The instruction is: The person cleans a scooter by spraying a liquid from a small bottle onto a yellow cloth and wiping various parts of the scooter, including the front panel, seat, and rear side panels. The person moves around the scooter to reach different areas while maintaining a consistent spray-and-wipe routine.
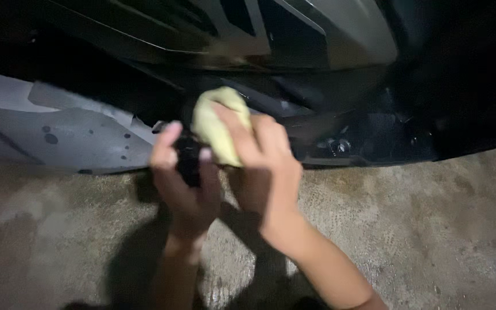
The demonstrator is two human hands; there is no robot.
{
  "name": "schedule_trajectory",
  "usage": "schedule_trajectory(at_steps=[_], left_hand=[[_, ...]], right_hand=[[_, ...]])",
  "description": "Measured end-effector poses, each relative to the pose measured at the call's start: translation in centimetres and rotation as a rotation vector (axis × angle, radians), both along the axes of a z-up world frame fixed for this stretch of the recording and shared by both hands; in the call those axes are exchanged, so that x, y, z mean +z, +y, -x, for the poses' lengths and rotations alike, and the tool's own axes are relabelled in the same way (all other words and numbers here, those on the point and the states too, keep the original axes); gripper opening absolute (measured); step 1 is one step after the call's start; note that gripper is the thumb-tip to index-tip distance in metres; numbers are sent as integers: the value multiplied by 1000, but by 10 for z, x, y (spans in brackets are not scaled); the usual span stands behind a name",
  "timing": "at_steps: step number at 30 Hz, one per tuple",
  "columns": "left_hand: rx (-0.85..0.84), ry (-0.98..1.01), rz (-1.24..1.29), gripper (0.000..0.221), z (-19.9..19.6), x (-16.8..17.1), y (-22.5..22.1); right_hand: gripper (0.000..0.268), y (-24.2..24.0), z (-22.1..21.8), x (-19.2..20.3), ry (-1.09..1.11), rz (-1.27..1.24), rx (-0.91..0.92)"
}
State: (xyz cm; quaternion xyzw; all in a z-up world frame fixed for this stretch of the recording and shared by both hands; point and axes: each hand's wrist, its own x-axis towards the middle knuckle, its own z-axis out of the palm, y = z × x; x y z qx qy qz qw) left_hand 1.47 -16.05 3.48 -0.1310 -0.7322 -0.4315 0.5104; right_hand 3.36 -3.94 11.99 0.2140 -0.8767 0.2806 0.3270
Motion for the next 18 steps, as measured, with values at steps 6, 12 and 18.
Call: schedule_trajectory(at_steps=[6,12,18], left_hand=[[-420,-123,-99,37,2,7,18],[-493,-191,-154,43,-1,16,20],[-315,-146,-138,41,4,9,24]], right_hand=[[52,45,20,-31,143,175,-103],[53,29,26,0,152,142,-76],[53,15,23,9,63,117,-32]])
